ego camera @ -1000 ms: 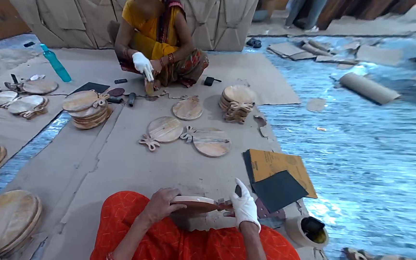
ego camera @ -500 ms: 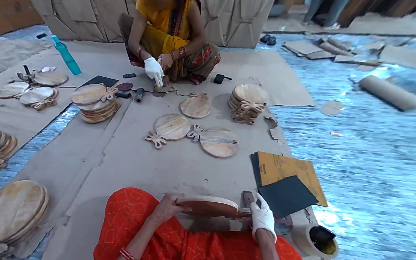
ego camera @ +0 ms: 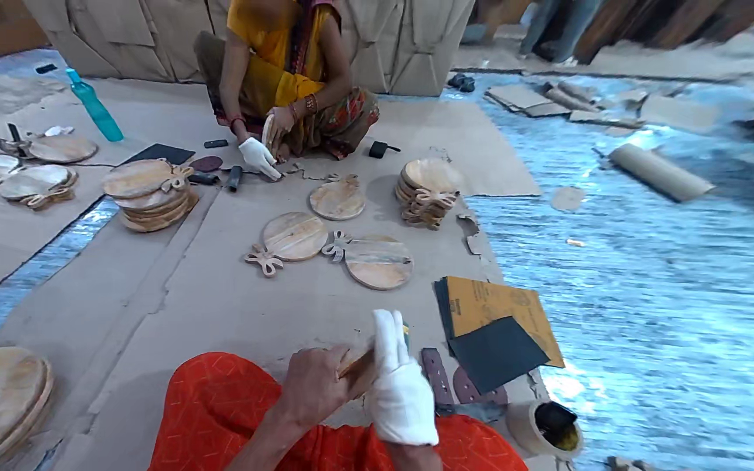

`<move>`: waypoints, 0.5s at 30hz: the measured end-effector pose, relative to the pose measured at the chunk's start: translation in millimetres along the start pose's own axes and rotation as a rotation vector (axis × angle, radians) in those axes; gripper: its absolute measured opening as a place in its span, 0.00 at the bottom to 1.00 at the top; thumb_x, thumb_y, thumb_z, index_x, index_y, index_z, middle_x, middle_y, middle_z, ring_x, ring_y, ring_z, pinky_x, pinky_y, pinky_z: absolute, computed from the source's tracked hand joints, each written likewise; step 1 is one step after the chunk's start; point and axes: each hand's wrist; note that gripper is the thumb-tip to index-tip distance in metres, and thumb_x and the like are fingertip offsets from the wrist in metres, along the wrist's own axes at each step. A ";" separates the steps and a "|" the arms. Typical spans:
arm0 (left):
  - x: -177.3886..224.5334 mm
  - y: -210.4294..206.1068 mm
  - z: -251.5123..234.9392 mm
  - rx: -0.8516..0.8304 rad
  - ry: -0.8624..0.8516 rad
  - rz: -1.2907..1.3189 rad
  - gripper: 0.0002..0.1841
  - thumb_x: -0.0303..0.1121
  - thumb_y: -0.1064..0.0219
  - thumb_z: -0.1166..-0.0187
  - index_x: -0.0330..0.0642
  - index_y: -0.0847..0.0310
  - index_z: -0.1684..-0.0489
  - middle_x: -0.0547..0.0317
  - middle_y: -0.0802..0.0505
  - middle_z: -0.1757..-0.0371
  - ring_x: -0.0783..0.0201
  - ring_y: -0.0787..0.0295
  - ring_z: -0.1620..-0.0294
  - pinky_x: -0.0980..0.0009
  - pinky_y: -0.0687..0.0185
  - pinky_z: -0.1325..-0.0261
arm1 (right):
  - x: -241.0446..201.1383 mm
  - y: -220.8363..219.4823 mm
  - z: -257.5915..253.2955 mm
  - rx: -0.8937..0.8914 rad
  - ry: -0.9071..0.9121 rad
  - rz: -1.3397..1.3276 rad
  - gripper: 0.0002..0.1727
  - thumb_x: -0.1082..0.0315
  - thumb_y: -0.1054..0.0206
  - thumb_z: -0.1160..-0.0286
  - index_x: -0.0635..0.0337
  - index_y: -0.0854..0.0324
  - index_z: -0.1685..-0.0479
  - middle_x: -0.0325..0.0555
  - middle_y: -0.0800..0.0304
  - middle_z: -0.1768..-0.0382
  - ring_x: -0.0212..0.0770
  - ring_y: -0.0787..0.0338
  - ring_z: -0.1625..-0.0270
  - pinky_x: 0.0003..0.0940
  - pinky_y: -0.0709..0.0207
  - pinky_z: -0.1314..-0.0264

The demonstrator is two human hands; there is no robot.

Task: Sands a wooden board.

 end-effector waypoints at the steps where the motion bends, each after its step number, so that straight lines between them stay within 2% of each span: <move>1: -1.2 -4.5 1.1 0.064 -0.043 -0.008 0.15 0.39 0.26 0.30 0.33 0.09 0.63 0.45 0.08 0.75 0.45 0.07 0.69 0.46 0.14 0.63 | -2.8 -1.0 4.9 0.074 0.056 0.070 0.43 0.77 0.31 0.34 0.43 0.31 0.11 0.60 0.18 0.23 0.60 0.05 0.64 0.55 0.17 0.72; 2: -3.5 -9.7 3.3 0.129 -0.095 -0.012 0.14 0.39 0.25 0.32 0.33 0.10 0.66 0.46 0.09 0.78 0.46 0.07 0.73 0.48 0.14 0.67 | 0.3 -1.8 4.7 0.109 0.079 0.096 0.42 0.78 0.30 0.36 0.40 0.27 0.14 0.59 0.19 0.23 0.59 0.05 0.67 0.53 0.17 0.74; 3: -6.7 -14.6 6.5 0.181 -0.140 -0.011 0.13 0.38 0.25 0.34 0.33 0.10 0.68 0.48 0.11 0.79 0.48 0.09 0.76 0.50 0.14 0.69 | 6.1 -0.6 0.4 0.059 0.045 0.081 0.41 0.77 0.32 0.34 0.35 0.27 0.15 0.55 0.21 0.20 0.58 0.05 0.63 0.53 0.16 0.71; 5: -13.0 -20.6 15.0 0.233 -0.190 -0.013 0.14 0.39 0.26 0.33 0.32 0.10 0.69 0.48 0.12 0.81 0.49 0.10 0.78 0.52 0.15 0.70 | 23.3 5.0 -18.4 -0.242 -0.153 -0.085 0.41 0.79 0.43 0.22 0.27 0.37 0.10 0.45 0.34 0.10 0.59 0.06 0.43 0.60 0.14 0.51; 6: -16.6 -23.3 18.7 0.257 -0.204 -0.024 0.15 0.40 0.27 0.33 0.33 0.10 0.69 0.49 0.11 0.80 0.50 0.10 0.78 0.53 0.14 0.70 | 35.8 2.0 -31.0 -0.365 -0.249 -0.178 0.40 0.79 0.48 0.17 0.28 0.39 0.09 0.46 0.32 0.12 0.60 0.08 0.38 0.62 0.15 0.42; 7: -20.2 -25.4 21.3 0.276 -0.206 -0.028 0.16 0.42 0.28 0.33 0.33 0.09 0.67 0.49 0.10 0.80 0.51 0.09 0.77 0.53 0.14 0.70 | 49.0 -8.2 -41.3 -0.436 -0.320 -0.263 0.37 0.79 0.50 0.14 0.32 0.39 0.09 0.53 0.23 0.19 0.61 0.09 0.36 0.63 0.17 0.38; 9: -22.7 -25.8 23.5 0.270 -0.185 -0.012 0.18 0.43 0.28 0.32 0.33 0.09 0.65 0.49 0.09 0.78 0.51 0.09 0.77 0.52 0.13 0.70 | 68.3 -32.6 -48.8 -0.470 -0.389 -0.409 0.34 0.77 0.49 0.14 0.38 0.37 0.10 0.59 0.16 0.28 0.59 0.11 0.33 0.60 0.19 0.32; 12: -18.1 -15.8 18.9 0.180 -0.113 0.030 0.16 0.38 0.27 0.32 0.30 0.09 0.60 0.44 0.08 0.76 0.46 0.07 0.74 0.47 0.13 0.68 | 44.4 -17.4 -43.2 -0.385 -0.310 -0.385 0.34 0.73 0.45 0.14 0.41 0.39 0.08 0.60 0.15 0.29 0.59 0.10 0.34 0.61 0.17 0.33; 13: -13.5 -11.7 15.1 0.140 -0.085 0.033 0.16 0.37 0.26 0.32 0.29 0.10 0.60 0.43 0.08 0.75 0.43 0.07 0.73 0.45 0.13 0.66 | 27.6 -2.0 -33.8 -0.283 -0.227 -0.298 0.30 0.68 0.46 0.13 0.46 0.35 0.10 0.59 0.13 0.31 0.58 0.09 0.36 0.60 0.17 0.34; 14: -6.5 -8.1 10.3 0.100 -0.067 0.027 0.16 0.36 0.26 0.33 0.28 0.11 0.61 0.40 0.08 0.75 0.40 0.06 0.71 0.41 0.13 0.65 | 8.3 14.9 -20.8 -0.074 -0.147 -0.198 0.24 0.62 0.47 0.14 0.52 0.22 0.21 0.59 0.08 0.42 0.56 0.07 0.44 0.57 0.16 0.41; 15: 0.7 -4.5 6.8 0.064 -0.068 0.018 0.15 0.34 0.26 0.33 0.26 0.12 0.63 0.37 0.09 0.74 0.36 0.07 0.70 0.38 0.14 0.63 | -13.7 33.5 -10.9 0.208 -0.085 -0.102 0.21 0.59 0.48 0.15 0.57 0.10 0.42 0.56 0.05 0.59 0.50 0.05 0.57 0.49 0.14 0.52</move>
Point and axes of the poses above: each hand's wrist, its own z-axis away from the middle knuckle, its own y-axis out of the back of the hand, x = y × z
